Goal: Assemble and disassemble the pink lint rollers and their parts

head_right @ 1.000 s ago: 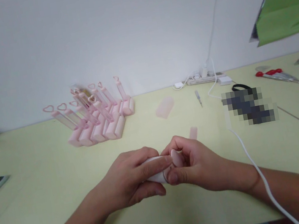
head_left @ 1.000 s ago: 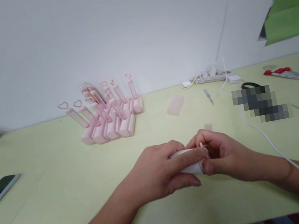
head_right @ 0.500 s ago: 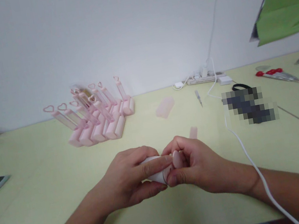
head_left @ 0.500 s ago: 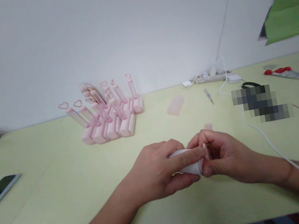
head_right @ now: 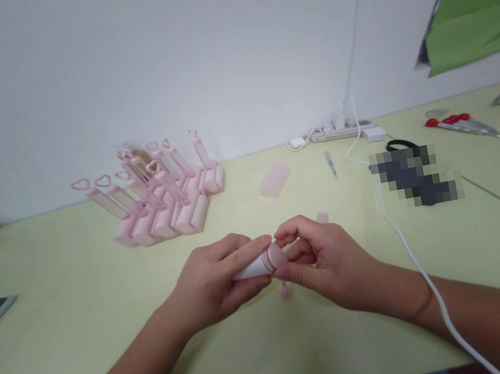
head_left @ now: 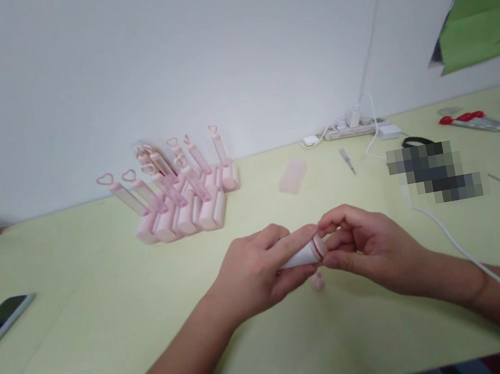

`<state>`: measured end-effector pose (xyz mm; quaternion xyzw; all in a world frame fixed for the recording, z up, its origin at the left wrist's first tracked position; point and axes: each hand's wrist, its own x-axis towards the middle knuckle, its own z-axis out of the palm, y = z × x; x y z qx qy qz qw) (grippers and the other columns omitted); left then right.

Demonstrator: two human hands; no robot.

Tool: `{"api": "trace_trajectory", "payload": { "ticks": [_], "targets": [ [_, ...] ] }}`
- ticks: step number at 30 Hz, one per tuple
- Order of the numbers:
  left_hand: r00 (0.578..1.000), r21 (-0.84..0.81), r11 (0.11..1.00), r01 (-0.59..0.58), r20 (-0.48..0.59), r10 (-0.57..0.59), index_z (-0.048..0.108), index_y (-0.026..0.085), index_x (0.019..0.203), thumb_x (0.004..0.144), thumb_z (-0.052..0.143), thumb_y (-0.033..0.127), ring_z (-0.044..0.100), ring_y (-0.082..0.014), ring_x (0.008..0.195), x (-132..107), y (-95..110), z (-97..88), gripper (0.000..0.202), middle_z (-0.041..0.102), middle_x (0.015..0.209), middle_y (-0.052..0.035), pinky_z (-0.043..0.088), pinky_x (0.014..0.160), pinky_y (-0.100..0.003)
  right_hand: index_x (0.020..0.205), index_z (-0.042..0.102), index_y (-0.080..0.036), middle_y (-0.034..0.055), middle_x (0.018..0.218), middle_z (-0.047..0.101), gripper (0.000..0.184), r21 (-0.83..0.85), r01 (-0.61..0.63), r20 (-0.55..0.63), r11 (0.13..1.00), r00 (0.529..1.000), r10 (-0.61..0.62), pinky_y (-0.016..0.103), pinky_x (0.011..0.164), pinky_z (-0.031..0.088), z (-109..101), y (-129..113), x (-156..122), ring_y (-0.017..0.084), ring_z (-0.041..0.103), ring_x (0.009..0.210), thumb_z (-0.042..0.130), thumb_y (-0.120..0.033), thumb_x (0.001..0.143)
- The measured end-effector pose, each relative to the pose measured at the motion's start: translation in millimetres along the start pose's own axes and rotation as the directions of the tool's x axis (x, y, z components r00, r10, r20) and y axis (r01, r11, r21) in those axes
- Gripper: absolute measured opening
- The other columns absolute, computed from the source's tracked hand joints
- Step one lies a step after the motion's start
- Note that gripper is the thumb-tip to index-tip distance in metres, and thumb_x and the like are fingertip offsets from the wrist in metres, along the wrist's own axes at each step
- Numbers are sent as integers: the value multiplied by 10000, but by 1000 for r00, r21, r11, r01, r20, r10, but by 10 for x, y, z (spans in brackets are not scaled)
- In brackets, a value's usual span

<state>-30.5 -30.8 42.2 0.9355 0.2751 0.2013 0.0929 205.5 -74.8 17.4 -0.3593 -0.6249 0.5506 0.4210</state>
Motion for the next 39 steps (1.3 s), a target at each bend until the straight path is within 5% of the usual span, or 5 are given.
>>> {"api": "trace_trajectory", "payload": {
  "ticks": [6,13,25,32,39],
  "targets": [
    [953,-260,946,195,-176,-245,551,259,1388,869,645,374,624,-268,1112,13,-78,62,540,648,1283,-103,453,989,-375,1031,621,-210,48,855,711,218,-646,19,-306,763,910,-281,296,657,480,-387,-60,152,188,669,737,610,-382,899],
    [851,-246,832,497,-47,-522,628,185,1289,867,600,433,600,-300,1159,54,-286,234,490,650,1294,-110,427,1025,-408,1153,680,-181,127,954,750,428,-936,-206,-167,284,973,156,321,667,415,-788,155,333,276,680,843,488,-493,931],
    [811,170,797,579,-18,-585,605,190,1269,883,544,446,623,-273,1011,29,-389,257,467,649,1133,-123,465,880,-379,1116,719,-183,88,1101,745,367,-928,-94,-31,361,984,176,315,854,464,-743,236,377,249,683,989,417,-225,912],
    [978,158,970,183,68,-196,598,196,1247,954,445,265,581,-248,1021,80,-36,115,337,631,1112,-113,439,887,-391,1170,690,-176,100,1141,732,384,-934,-97,-42,344,985,165,323,902,453,-746,281,365,254,670,1048,416,-190,901],
    [941,93,996,-10,337,-22,642,186,1108,889,575,444,600,-235,761,109,308,334,345,654,818,-59,422,683,-355,1031,681,-211,85,928,741,318,-932,-116,-60,343,984,170,305,714,427,-695,244,373,235,671,829,427,-389,960]
  ]
}}
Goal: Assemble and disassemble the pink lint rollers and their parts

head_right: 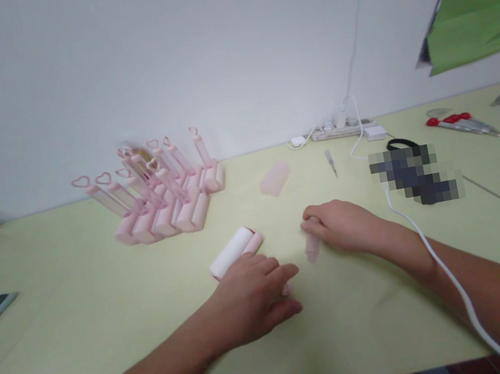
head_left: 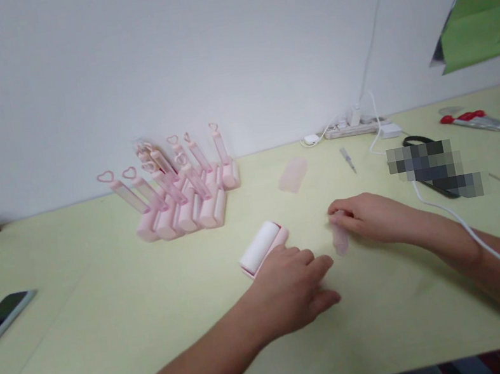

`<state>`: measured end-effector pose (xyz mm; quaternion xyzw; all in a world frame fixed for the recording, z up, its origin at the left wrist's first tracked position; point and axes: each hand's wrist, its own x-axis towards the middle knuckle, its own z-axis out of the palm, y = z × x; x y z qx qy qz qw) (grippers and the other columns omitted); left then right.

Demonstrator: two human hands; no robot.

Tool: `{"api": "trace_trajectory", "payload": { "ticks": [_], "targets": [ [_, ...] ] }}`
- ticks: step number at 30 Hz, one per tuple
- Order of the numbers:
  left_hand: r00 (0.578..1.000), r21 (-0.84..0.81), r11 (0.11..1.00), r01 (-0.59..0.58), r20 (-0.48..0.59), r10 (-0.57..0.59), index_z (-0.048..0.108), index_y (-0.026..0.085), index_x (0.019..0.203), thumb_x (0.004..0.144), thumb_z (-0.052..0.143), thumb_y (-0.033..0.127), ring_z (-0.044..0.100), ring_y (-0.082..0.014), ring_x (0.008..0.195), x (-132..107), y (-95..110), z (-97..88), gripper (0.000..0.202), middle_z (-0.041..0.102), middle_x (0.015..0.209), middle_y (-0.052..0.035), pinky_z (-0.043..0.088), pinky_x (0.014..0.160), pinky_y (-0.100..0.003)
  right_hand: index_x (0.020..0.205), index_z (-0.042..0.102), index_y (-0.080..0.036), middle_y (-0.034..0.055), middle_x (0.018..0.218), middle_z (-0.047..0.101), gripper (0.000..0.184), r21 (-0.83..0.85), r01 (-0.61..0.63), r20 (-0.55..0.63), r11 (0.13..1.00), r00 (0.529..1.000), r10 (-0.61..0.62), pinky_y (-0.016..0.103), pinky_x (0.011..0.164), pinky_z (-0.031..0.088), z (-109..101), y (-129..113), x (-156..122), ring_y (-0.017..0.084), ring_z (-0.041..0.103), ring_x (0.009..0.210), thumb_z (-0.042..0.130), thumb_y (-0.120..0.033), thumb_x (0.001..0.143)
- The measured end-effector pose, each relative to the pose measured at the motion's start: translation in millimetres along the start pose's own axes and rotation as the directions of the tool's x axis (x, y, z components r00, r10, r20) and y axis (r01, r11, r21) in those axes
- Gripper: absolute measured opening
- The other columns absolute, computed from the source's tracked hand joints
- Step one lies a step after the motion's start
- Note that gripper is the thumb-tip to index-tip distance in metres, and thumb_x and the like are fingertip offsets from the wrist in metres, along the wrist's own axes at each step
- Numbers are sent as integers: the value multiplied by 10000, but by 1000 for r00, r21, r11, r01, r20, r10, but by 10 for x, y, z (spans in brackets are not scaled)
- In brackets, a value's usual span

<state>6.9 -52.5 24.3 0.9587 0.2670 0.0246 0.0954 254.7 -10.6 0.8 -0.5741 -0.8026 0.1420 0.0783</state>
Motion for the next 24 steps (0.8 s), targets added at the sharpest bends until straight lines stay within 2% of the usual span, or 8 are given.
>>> {"api": "trace_trajectory", "payload": {
  "ticks": [2,4,6,8,11,17,21,24],
  "targets": [
    [999,-83,996,15,-32,-18,665,180,981,900,564,344,597,-205,751,15,-27,62,209,657,823,-54,413,673,-323,1036,655,-208,86,875,724,357,-28,-41,-10,999,999,41,296,642,387,15,-30,-3,238,649,765,515,-510,908],
    [989,-247,966,79,-103,-107,666,180,913,906,542,263,568,-156,692,11,-91,88,148,644,778,-28,396,639,-279,1050,631,-205,86,862,705,405,-60,-51,-24,997,998,50,291,611,351,39,-60,-10,241,627,743,610,-546,833],
    [950,-428,888,166,-173,-260,659,181,897,902,560,261,511,-121,618,-2,-172,85,127,602,704,3,366,590,-249,1052,608,-207,71,860,682,341,-35,-3,-31,999,1000,2,284,613,340,59,-94,-25,224,605,734,640,-455,819],
    [880,-588,782,207,-236,-411,636,174,919,899,583,284,479,-109,602,-13,-252,70,124,571,689,16,355,573,-236,1103,560,-199,46,843,653,287,73,69,-38,995,997,-66,275,621,349,63,-145,-54,195,581,718,598,-301,837],
    [808,-749,649,134,-297,-509,586,167,977,922,560,308,502,-112,655,-26,-343,59,154,574,758,6,378,598,-233,1171,490,-187,18,842,607,359,266,181,-58,947,983,-172,264,635,372,39,-260,-124,167,545,709,527,-137,818],
    [841,-831,555,45,-268,-470,545,173,1002,963,487,331,457,-105,629,-63,-378,43,173,520,744,15,350,579,-234,1085,526,-189,41,966,540,393,394,423,-143,816,905,-400,298,774,415,5,-435,-241,175,512,858,466,6,749],
    [860,-815,577,52,-258,-441,546,169,955,963,471,336,434,-109,645,-84,-371,-15,183,529,776,2,351,599,-242,1101,522,-180,59,997,534,389,390,461,-181,797,887,-424,320,792,427,-6,-448,-266,188,508,886,483,4,760],
    [876,-789,612,59,-253,-411,531,173,954,974,446,334,461,-124,702,-91,-349,-53,183,539,811,-6,378,649,-257,1120,529,-178,73,1007,564,279,363,454,-190,814,891,-412,333,792,444,-19,-462,-285,194,529,879,531,-95,854]
  ]
}}
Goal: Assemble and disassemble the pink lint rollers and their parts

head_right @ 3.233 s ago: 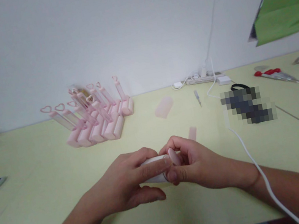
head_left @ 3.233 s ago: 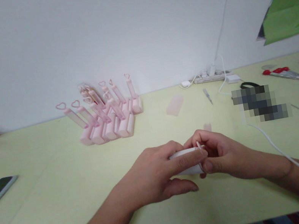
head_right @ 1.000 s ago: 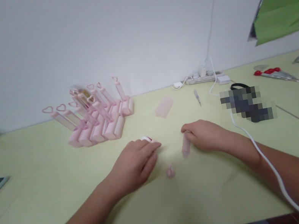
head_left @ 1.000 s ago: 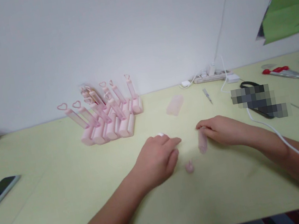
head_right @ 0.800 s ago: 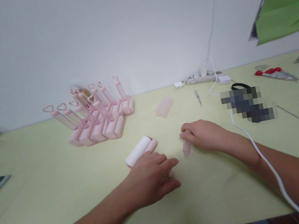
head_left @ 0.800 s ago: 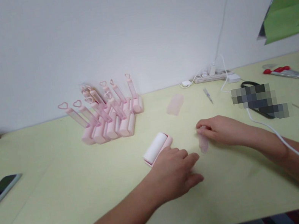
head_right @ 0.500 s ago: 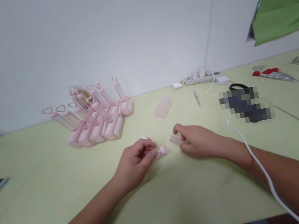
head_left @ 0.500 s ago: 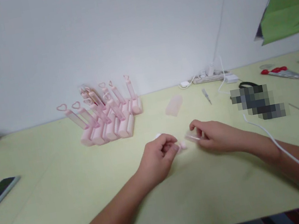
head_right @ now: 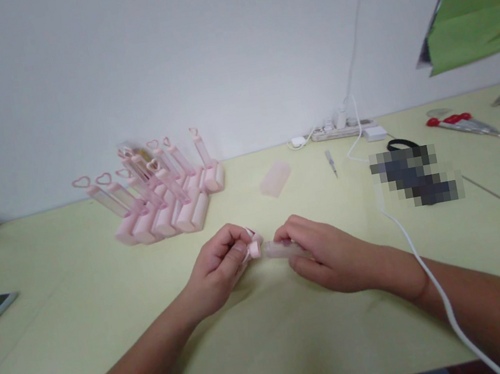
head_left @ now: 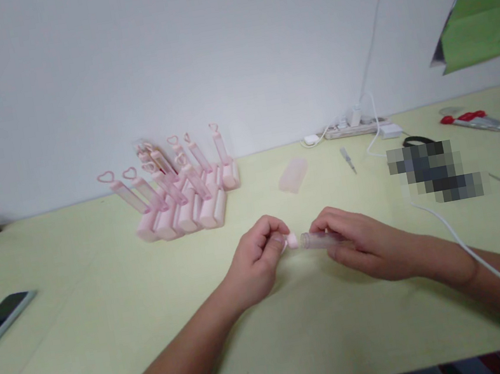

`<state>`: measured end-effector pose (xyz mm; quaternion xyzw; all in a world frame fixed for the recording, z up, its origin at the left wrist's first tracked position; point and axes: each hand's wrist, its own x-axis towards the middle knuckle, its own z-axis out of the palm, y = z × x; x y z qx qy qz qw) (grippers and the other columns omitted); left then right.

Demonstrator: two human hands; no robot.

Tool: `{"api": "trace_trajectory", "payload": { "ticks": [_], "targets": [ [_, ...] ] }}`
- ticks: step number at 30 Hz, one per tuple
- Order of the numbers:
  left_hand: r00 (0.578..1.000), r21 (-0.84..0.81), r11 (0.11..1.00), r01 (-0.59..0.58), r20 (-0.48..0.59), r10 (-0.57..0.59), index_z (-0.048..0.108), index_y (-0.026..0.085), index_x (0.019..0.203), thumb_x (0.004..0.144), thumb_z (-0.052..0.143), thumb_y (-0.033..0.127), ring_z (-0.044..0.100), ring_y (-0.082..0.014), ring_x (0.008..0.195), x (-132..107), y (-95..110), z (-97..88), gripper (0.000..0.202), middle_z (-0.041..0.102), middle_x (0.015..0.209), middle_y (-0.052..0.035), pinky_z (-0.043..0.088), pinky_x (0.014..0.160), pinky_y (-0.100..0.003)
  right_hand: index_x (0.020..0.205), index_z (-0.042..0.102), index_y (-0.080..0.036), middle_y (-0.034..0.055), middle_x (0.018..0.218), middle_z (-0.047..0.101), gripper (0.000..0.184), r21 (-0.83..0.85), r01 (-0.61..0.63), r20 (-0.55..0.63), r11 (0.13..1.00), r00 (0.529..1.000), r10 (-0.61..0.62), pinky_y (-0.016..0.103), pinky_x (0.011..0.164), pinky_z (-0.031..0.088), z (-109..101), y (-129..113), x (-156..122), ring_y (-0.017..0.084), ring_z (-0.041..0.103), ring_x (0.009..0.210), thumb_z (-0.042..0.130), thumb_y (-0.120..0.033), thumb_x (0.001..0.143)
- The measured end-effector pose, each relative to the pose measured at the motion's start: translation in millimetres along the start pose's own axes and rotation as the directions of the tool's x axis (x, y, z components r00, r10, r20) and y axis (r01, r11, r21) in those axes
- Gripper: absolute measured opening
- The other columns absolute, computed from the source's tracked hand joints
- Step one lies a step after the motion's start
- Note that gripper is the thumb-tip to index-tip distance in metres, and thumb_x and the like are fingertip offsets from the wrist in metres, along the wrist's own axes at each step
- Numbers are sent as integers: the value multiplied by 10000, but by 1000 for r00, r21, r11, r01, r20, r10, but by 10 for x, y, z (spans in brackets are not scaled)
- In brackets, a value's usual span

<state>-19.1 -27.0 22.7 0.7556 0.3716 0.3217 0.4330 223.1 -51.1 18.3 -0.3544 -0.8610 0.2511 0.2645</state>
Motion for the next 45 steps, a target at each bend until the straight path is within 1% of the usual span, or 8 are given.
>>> {"api": "trace_trajectory", "payload": {
  "ticks": [4,8,11,17,22,28,40,45],
  "targets": [
    [998,80,997,-25,53,20,528,179,969,989,416,324,483,-138,782,-23,54,24,184,528,852,-8,405,731,-273,1201,531,-179,100,1041,618,266,-61,27,17,998,1000,-26,361,817,466,27,-16,-8,218,569,919,529,-275,954],
    [991,83,995,-50,129,39,529,178,1012,990,425,351,472,-135,785,-31,79,26,202,513,857,-5,403,732,-265,1223,534,-162,108,1018,640,285,-155,60,6,986,998,-60,371,812,471,53,4,-12,228,581,917,505,-292,971],
    [991,115,993,-22,136,6,526,181,1084,991,427,397,470,-135,769,-14,81,14,254,512,845,2,398,710,-260,1211,543,-153,95,969,637,279,-217,87,-2,972,996,-89,340,754,467,34,16,-18,211,582,856,495,-295,976],
    [978,290,957,-24,207,-38,545,165,849,1014,355,416,484,-142,771,-4,121,-12,356,528,810,-4,393,717,-268,1216,555,-161,67,915,634,291,-311,98,30,945,995,-93,306,682,447,-31,16,-37,189,597,790,492,-327,986],
    [944,335,941,-51,323,-64,520,169,772,1009,364,374,462,-132,711,-48,224,-64,349,499,732,10,384,669,-255,1222,571,-177,57,888,643,293,-350,178,95,920,983,-154,286,633,433,-2,-1,-67,174,598,741,508,-336,984],
    [973,304,952,-29,225,-42,522,171,789,1003,367,371,467,-131,705,-76,232,-25,332,515,726,12,386,676,-260,1205,571,-174,56,864,629,272,-340,166,17,926,985,-170,279,626,430,47,-33,-73,166,582,723,495,-323,990],
    [965,367,930,16,237,-110,519,179,788,998,360,386,451,-135,672,-107,200,19,335,500,703,16,357,633,-269,1210,568,-179,54,864,634,276,-356,168,63,919,986,-155,283,623,433,69,-28,-70,174,593,728,494,-330,991],
    [970,402,914,54,196,-144,519,181,778,988,372,372,448,-135,655,-111,200,60,320,510,687,15,359,632,-270,1207,578,-173,65,874,642,276,-354,166,64,920,986,-154,283,632,441,115,0,-62,176,596,741,503,-317,984]
  ]
}}
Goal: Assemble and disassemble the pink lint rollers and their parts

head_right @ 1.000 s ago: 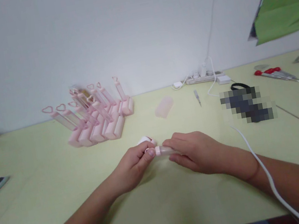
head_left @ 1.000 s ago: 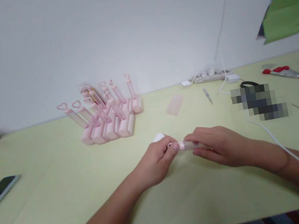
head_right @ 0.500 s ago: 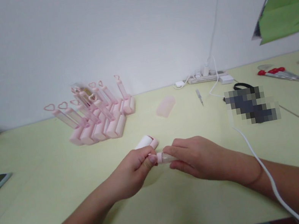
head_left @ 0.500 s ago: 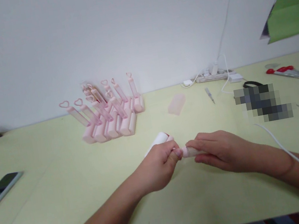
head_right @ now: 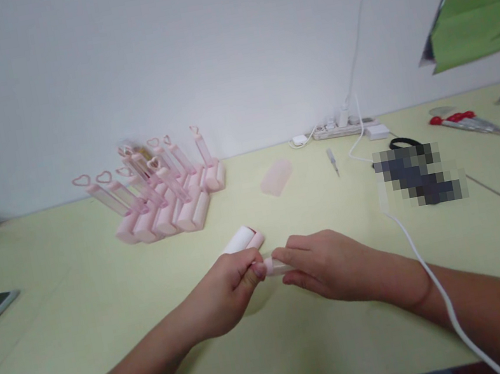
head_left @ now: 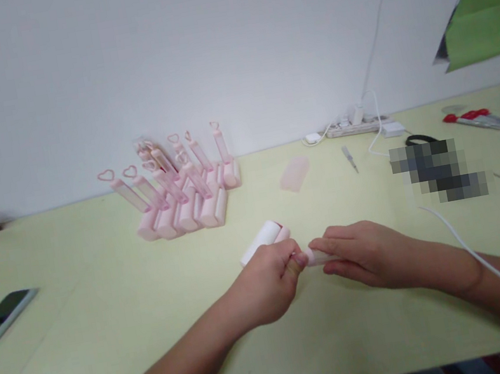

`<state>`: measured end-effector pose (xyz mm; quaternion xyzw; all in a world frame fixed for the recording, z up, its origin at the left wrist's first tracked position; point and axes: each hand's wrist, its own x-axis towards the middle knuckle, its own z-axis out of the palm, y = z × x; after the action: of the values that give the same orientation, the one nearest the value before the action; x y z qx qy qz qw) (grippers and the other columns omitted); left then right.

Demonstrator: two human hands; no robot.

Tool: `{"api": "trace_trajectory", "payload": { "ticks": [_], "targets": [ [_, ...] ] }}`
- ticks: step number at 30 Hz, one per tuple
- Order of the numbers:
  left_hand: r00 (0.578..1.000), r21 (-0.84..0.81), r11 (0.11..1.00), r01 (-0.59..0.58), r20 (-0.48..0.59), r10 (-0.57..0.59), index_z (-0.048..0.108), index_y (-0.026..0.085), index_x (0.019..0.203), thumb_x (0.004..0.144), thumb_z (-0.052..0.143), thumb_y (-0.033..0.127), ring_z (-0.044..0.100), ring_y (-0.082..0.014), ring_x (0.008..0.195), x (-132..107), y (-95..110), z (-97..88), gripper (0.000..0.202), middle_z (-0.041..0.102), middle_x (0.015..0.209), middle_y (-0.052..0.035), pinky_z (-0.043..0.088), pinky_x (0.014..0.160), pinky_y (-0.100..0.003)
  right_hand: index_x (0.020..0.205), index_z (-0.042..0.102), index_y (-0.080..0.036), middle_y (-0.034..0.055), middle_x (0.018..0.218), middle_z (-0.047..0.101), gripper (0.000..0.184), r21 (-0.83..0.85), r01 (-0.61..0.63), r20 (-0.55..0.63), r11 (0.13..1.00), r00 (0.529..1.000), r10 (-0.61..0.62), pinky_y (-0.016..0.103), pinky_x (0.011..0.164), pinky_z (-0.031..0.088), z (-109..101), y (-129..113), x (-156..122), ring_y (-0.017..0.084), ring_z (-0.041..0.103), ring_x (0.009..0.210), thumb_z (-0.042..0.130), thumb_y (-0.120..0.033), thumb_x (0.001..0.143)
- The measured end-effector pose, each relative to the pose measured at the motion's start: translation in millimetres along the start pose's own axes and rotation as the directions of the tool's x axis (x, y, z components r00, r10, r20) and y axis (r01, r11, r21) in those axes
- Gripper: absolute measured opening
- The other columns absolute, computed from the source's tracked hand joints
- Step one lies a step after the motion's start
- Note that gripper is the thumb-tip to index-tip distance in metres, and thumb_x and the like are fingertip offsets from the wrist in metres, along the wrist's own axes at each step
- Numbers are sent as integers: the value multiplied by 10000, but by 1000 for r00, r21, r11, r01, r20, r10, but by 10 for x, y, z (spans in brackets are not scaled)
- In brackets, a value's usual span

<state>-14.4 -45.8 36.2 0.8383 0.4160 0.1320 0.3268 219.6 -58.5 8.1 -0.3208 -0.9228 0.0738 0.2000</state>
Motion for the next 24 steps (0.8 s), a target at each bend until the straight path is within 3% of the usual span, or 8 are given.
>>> {"api": "trace_trajectory", "payload": {
  "ticks": [4,7,9,11,14,17,20,24],
  "targets": [
    [998,-120,992,-49,-35,45,517,171,749,975,421,413,452,-127,666,32,18,-79,345,499,698,14,362,619,-251,1191,599,-178,63,875,654,282,134,-61,-54,989,996,68,285,663,462,-53,-24,25,170,606,755,539,-335,965],
    [996,-302,953,-26,-90,-1,505,166,740,963,447,478,401,-101,589,62,3,-150,388,448,650,30,321,546,-226,1183,622,-202,56,902,682,325,391,-177,-143,903,958,249,294,662,489,-140,-55,31,166,624,735,634,-373,906],
    [989,-431,902,17,-125,-79,489,171,754,970,413,518,334,-86,512,77,-13,-162,416,394,588,51,263,487,-221,1210,598,-223,68,1008,701,393,676,-187,-173,713,900,400,305,618,514,-163,-61,29,154,631,679,685,-391,866],
    [985,-500,865,37,-128,-116,479,176,765,982,362,537,300,-83,472,86,-14,-149,438,367,552,62,235,462,-223,1229,559,-248,82,1118,694,457,888,-103,-157,447,848,506,334,614,546,-136,-52,34,155,645,665,721,-406,832],
    [991,-338,941,4,-126,-50,523,167,776,990,345,526,390,-102,529,91,12,-130,454,440,597,35,308,510,-232,1145,572,-255,82,1144,693,429,975,-14,-118,220,810,575,359,658,559,-47,-17,67,157,655,680,746,-436,797],
    [978,41,999,-14,-206,22,605,162,858,979,383,520,526,-158,718,94,-8,-156,438,569,765,-25,407,657,-274,1069,582,-234,72,1046,709,371,971,-35,-129,235,753,645,315,609,523,-3,31,101,134,602,623,726,-455,809],
    [957,316,947,49,-288,46,614,164,1103,928,470,550,570,-252,975,97,-150,-195,448,612,1033,-105,434,847,-370,1025,575,-210,47,879,696,328,910,-157,-169,384,704,690,287,600,488,-20,56,102,147,586,647,708,-438,831],
    [964,413,885,213,-234,-123,526,146,1274,802,619,552,587,-313,1025,105,-388,-182,630,609,1125,-155,444,856,-403,927,504,-210,19,786,640,239,831,-297,-54,471,799,599,282,601,472,-22,8,62,154,589,638,609,-424,911]
  ]
}}
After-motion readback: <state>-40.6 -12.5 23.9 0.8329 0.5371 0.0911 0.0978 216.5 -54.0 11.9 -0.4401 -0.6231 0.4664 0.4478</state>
